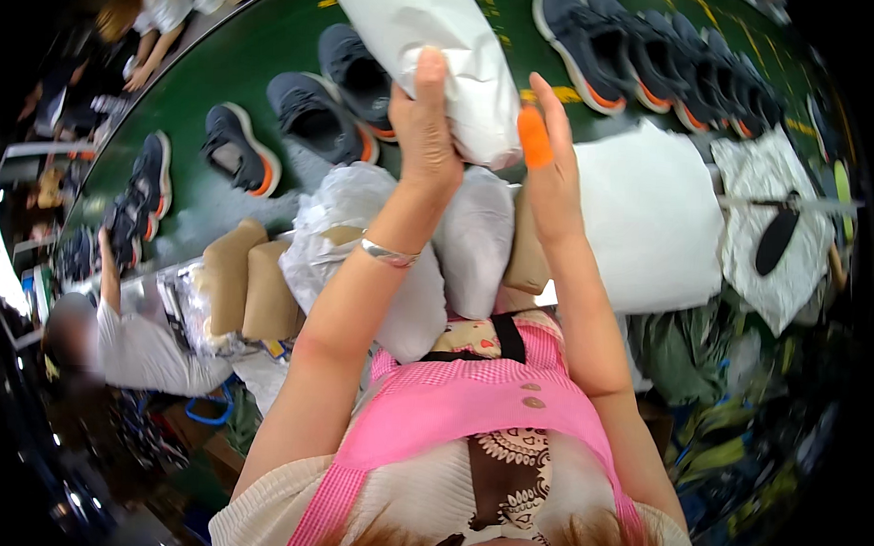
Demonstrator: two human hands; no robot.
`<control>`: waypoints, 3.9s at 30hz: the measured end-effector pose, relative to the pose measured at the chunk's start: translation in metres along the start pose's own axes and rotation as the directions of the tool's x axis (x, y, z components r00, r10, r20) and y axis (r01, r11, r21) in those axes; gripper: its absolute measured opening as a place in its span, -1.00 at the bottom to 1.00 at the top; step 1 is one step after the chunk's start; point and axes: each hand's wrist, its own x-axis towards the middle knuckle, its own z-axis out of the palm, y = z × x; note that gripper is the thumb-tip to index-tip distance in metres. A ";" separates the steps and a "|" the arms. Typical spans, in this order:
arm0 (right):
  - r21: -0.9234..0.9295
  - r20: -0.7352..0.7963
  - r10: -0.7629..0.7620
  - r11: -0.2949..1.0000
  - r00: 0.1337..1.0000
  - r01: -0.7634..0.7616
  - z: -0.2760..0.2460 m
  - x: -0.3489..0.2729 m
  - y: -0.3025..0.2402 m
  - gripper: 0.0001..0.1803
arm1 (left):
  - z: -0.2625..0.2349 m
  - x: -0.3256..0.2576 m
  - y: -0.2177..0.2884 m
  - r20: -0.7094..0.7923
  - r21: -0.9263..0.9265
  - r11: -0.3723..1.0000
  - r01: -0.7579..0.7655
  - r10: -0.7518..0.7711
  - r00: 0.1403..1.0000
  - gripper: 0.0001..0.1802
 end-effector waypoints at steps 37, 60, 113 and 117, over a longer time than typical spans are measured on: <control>-0.809 0.466 0.027 0.418 0.884 0.414 0.217 0.060 0.051 -0.41 | -0.291 0.107 0.105 0.091 0.953 -0.301 -0.031 0.186 0.978 -0.67; -0.489 0.810 -0.041 0.503 0.585 0.713 0.288 0.149 0.188 -0.36 | -0.304 0.092 0.113 0.300 0.906 -0.352 -0.235 0.145 0.943 -0.62; -0.688 0.715 -0.110 0.063 0.690 0.723 -0.007 0.103 0.118 -0.73 | -0.156 -0.056 0.076 0.202 0.925 0.360 -0.120 -0.198 0.959 -0.71; -0.557 0.656 -0.190 0.532 0.731 0.638 0.047 0.043 0.040 -0.65 | -0.174 -0.067 0.096 0.016 0.853 0.522 -0.023 0.017 1.000 -0.63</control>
